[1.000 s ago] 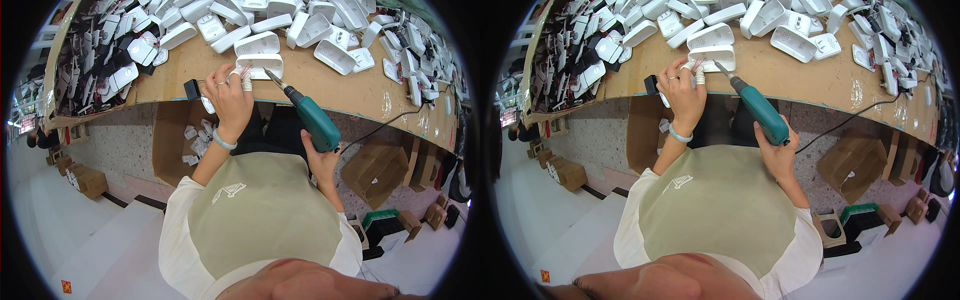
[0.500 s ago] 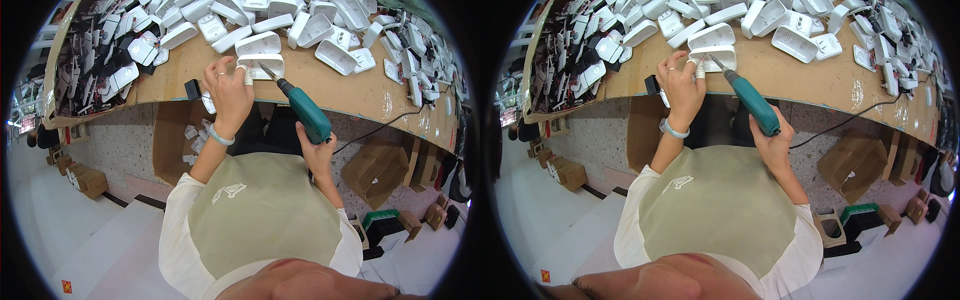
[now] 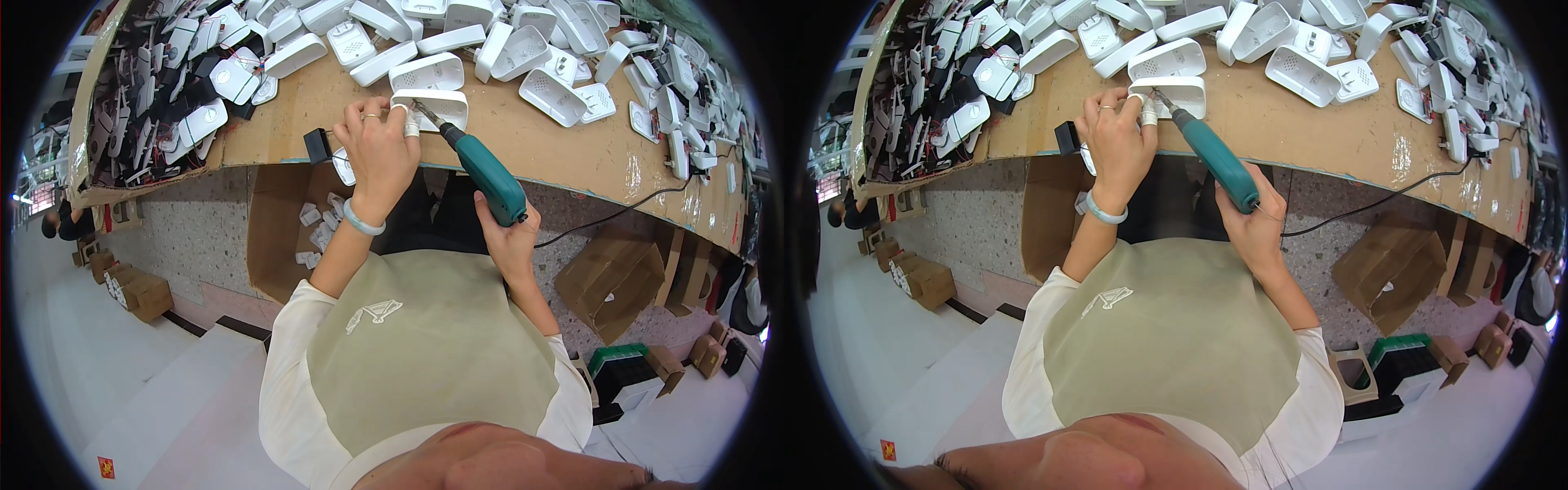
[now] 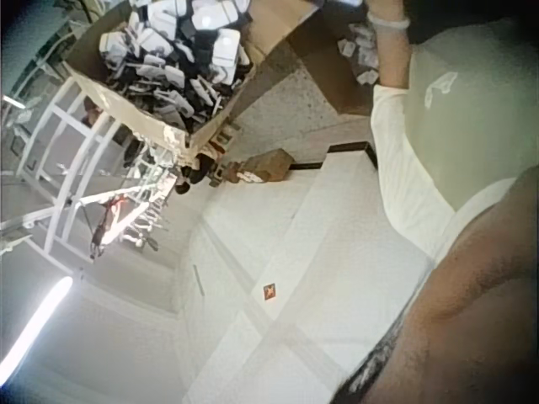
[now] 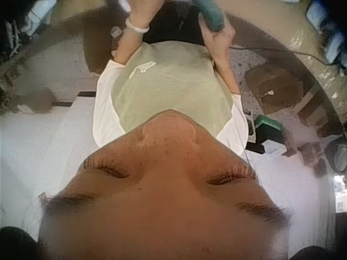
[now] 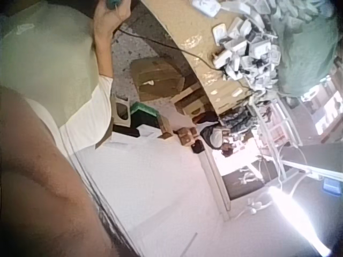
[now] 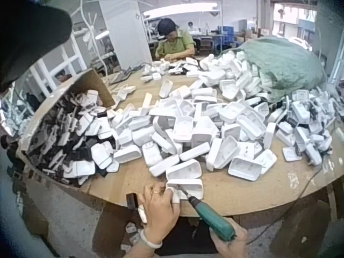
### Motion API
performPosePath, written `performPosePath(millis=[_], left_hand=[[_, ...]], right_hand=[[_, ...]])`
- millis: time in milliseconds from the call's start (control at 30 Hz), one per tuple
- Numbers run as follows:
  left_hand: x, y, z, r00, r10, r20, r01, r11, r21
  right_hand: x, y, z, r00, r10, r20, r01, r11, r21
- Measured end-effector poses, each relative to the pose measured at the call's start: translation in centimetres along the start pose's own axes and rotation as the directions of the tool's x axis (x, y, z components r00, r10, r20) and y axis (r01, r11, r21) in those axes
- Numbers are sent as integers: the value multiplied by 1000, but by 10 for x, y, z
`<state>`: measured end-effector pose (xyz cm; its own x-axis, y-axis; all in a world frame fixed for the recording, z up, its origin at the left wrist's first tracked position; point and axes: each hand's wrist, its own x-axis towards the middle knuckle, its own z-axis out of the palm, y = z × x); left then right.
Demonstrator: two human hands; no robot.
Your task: Assembling small white plastic components by using a handheld heat tool to weld or secure parts.
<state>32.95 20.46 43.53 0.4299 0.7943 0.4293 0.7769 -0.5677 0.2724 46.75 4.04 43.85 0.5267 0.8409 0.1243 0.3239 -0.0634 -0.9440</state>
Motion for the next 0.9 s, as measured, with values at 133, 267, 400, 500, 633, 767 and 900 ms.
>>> performPosePath(millis=[133, 267, 400, 500, 633, 767, 900], left_hand=[[0, 0, 0, 1000, 0, -12, 0, 1000, 7], [0, 0, 0, 1000, -2, -8, 2, 1000, 8], [1, 1, 1, 1000, -6, 1, 6, 1000, -1], [1, 1, 0, 1000, -12, 5, 12, 1000, -10], [1, 1, 2, 1000, -6, -6, 6, 1000, -14], [3, 2, 1, 1000, -12, -6, 12, 1000, -28], [3, 2, 2, 1000, -14, -8, 14, 1000, -28]], right_hand=[[0, 0, 1, 1000, -3, -9, 3, 1000, 1], [0, -1, -1, 999, -36, -1, 36, 999, -16], [0, 1, -2, 999, -46, 11, 46, 998, -36], [1, -1, -2, 999, -38, 22, 38, 998, -41], [1, -2, -2, 999, -35, 23, 36, 998, -43], [2, -2, -3, 999, -38, 22, 39, 999, -37], [2, -4, -4, 999, -26, 27, 28, 998, -62]])
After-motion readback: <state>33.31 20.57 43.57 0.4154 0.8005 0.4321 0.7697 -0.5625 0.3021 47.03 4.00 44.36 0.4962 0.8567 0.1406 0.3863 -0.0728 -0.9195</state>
